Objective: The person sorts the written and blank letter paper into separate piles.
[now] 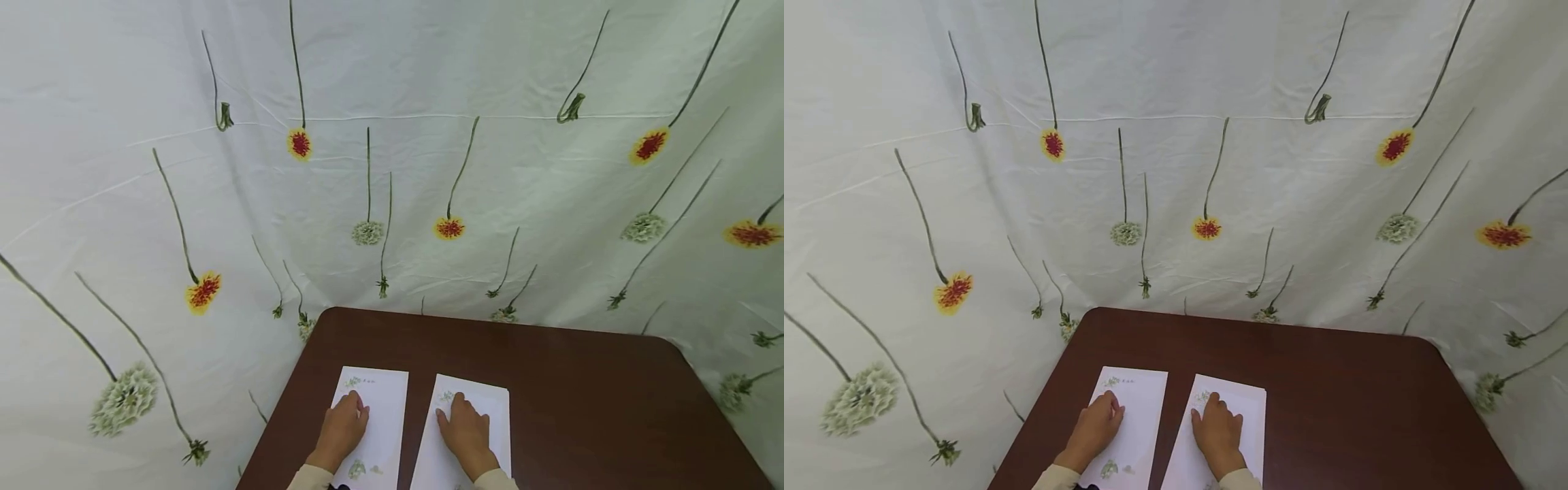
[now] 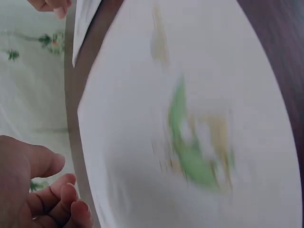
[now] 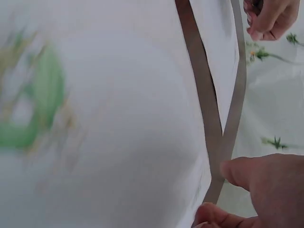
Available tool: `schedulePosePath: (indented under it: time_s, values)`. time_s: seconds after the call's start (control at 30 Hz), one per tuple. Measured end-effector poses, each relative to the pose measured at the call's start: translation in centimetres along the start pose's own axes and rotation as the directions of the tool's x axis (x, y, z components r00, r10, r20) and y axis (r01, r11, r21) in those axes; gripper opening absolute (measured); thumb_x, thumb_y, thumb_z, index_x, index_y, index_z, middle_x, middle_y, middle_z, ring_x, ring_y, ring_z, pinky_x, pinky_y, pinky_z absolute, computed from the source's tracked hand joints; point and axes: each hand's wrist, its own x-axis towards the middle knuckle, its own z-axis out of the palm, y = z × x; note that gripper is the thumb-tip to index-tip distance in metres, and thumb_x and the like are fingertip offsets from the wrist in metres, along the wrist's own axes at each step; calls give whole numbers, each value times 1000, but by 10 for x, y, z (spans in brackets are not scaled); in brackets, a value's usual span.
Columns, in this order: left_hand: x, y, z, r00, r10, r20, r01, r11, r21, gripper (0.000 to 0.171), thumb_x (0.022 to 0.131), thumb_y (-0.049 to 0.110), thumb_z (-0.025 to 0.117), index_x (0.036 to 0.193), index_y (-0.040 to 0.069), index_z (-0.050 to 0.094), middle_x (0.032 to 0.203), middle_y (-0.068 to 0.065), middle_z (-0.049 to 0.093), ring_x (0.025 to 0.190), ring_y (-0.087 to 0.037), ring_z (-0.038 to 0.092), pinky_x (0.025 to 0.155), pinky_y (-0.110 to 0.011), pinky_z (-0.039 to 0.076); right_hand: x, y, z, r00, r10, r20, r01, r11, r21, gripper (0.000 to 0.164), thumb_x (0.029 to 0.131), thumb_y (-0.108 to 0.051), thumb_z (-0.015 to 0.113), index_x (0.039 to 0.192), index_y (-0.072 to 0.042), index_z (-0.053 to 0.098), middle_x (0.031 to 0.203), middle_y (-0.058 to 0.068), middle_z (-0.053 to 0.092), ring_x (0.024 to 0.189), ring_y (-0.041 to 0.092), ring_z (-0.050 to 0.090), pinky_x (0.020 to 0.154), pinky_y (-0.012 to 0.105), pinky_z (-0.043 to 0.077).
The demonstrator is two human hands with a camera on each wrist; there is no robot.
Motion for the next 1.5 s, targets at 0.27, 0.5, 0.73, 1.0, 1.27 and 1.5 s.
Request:
schedulePosePath:
  time_s: [0.27, 0.5, 0.73, 1.0, 1.27, 1.5]
  values:
    - [-2, 55, 32, 980, 159, 121, -151, 986, -72, 22, 90, 16, 71, 81, 14, 51, 70, 7, 44, 61, -11, 42, 61, -38, 37, -14, 58, -31, 977, 207, 52, -205, 978, -40, 62, 87, -34, 76, 112, 14, 47, 89, 24, 61, 77, 41, 65, 71, 53, 38]
    - [-5, 85, 51, 952, 175, 253, -157, 984, -88, 31, 93, 34, 70, 82, 15, 48, 72, 6, 41, 62, -11, 40, 64, -38, 36, -26, 76, -43, 956, 277, 100, -276, 961, -24, 66, 85, -41, 78, 107, 10, 41, 87, 19, 55, 73, 39, 61, 69, 55, 37]
    - [-8, 93, 61, 936, 92, 339, -90, 996, -21, 38, 88, 36, 76, 85, 9, 50, 75, 0, 45, 66, -18, 46, 67, -44, 39, -33, 78, -40, 939, 309, 152, -304, 951, -56, 69, 84, -47, 78, 109, 10, 46, 90, 19, 58, 80, 42, 63, 75, 60, 36]
    - [-4, 99, 72, 951, 54, 305, -54, 998, -8, 43, 85, 34, 79, 92, 0, 54, 78, -7, 49, 68, -25, 54, 68, -48, 42, -28, 86, -38, 921, 364, 138, -366, 931, -14, 62, 84, -41, 79, 108, 8, 49, 93, 21, 62, 85, 43, 64, 77, 61, 34]
    - [-5, 99, 72, 960, 31, 279, -37, 999, 17, 44, 84, 33, 80, 91, -1, 54, 77, -8, 49, 68, -27, 55, 66, -47, 43, -27, 85, -38, 925, 348, 154, -353, 936, 4, 60, 85, -39, 78, 109, 8, 50, 92, 21, 63, 82, 42, 64, 76, 57, 34]
    - [-3, 103, 74, 955, 39, 295, -29, 999, -37, 38, 85, 27, 80, 84, 4, 51, 75, -5, 46, 66, -24, 52, 66, -47, 42, -28, 90, -41, 928, 336, 160, -343, 939, 18, 63, 85, -40, 78, 111, 8, 49, 92, 20, 64, 81, 40, 64, 75, 56, 34]
